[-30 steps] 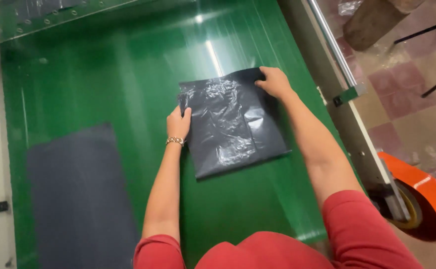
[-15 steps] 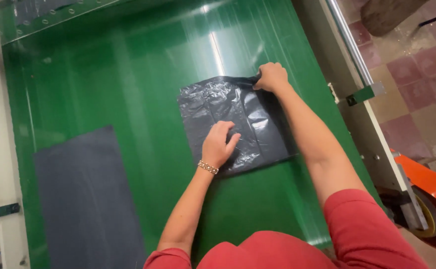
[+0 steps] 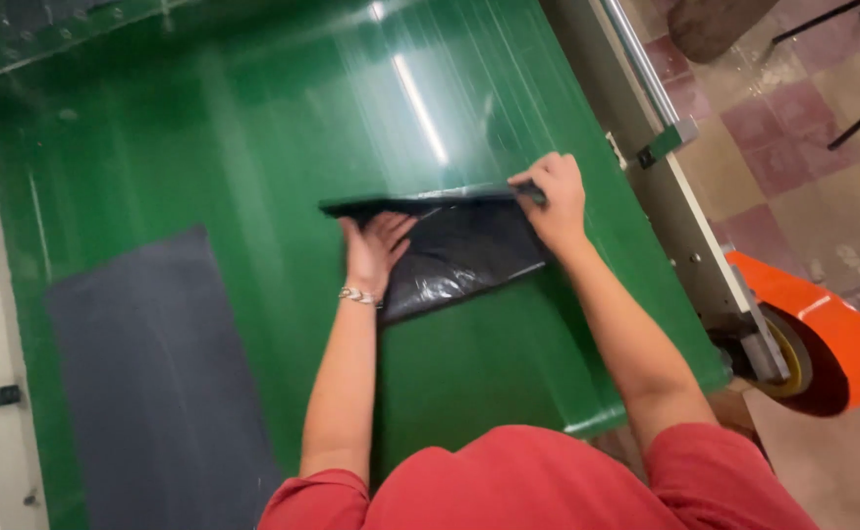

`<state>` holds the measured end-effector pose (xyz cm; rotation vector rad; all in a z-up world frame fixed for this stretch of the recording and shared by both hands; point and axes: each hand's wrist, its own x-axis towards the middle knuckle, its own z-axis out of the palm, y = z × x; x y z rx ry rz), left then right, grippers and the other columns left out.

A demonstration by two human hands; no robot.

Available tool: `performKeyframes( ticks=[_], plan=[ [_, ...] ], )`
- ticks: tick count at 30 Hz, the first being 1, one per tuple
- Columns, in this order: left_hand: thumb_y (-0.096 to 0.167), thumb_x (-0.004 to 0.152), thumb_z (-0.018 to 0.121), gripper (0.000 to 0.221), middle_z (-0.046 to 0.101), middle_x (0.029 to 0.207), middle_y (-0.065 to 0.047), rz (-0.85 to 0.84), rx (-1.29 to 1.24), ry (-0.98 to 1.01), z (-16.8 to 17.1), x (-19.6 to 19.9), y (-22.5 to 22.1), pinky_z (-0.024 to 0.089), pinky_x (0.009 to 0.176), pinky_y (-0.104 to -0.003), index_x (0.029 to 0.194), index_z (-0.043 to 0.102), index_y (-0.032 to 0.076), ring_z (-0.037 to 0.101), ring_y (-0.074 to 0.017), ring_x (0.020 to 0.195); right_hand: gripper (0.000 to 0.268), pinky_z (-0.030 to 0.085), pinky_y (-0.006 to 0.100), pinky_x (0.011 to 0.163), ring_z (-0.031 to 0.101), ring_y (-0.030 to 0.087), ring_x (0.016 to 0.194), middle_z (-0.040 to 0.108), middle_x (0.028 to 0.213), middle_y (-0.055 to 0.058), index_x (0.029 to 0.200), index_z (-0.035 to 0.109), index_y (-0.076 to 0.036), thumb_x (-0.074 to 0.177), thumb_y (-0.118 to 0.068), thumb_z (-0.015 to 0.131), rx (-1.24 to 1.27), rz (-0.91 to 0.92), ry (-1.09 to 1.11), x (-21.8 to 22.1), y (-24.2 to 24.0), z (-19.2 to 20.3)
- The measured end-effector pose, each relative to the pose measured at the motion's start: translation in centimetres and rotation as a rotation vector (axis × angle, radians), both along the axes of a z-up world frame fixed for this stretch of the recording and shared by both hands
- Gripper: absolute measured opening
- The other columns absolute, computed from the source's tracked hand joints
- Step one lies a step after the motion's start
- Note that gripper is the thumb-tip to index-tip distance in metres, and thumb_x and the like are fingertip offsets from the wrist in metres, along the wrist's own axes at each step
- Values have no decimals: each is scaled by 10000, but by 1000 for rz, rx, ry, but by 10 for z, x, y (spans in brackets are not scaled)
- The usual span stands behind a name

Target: Folding flat plastic bags from a conveyor belt into squares and packing them into a crate.

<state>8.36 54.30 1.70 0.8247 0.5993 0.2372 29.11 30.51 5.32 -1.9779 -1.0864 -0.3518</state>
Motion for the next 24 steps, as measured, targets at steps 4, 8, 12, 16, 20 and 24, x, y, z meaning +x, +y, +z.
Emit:
performKeyframes(
  ticks=[4, 8, 12, 16, 20, 24],
  plan=[
    [774, 900, 319, 714, 649, 1305, -43, 199, -411, -139, 10, -39, -6, 418, 1109, -538, 1220, 621, 211, 634, -287, 1207, 266, 479, 362, 777, 557, 237, 847, 523, 890, 14, 921, 721, -258, 755, -52, 754, -47, -159, -3, -43, -32, -32],
    [533, 1013, 401, 582, 551, 1408, -111, 263, -97, 18, -73, -75, 6, 436, 1118, -450, 1415, 503, 125, 564, -254, 1269, 479, 536, 474, 780, 675, 328, 852, 622, 921, 42, 1184, 583, -322, 787, -71, 675, -418, -269, 202, -63, -45, -29],
    [58, 975, 571, 744, 552, 1388, -224, 119, 551, 248, 2, -101, -29, 546, 1013, -415, 1580, 143, 121, 607, -282, 1221, 577, 498, 549, 858, 654, 428, 971, 726, 992, 105, 1289, 590, -410, 823, -72, 559, -388, -87, 521, -63, -54, -15],
    [-100, 892, 519, 765, 527, 1339, -232, 81, 573, 189, -3, -113, -28, 594, 892, -334, 1568, 251, 138, 607, -234, 1083, 617, 527, 344, 878, 647, 176, 861, 656, 1092, 144, 1374, 593, -72, 770, 22, 507, -28, 320, 918, -50, -61, -11],
    [-122, 746, 556, 550, 644, 1141, -142, 130, 732, 279, -17, -101, -24, 592, 823, -286, 1220, 635, 143, 650, -186, 980, 499, 463, 308, 1002, 590, 149, 1090, 661, 1193, 108, 1292, 648, -61, 797, -5, 611, 42, 281, 914, -50, -55, -4],
    [-89, 705, 582, 413, 714, 947, 4, 283, 914, 389, -24, -96, -21, 554, 815, -262, 957, 711, 211, 669, -120, 919, 416, 506, 264, 879, 617, 96, 918, 683, 968, 16, 1154, 722, -140, 784, 26, 632, 44, 127, 810, -41, -51, -28]
  ],
)
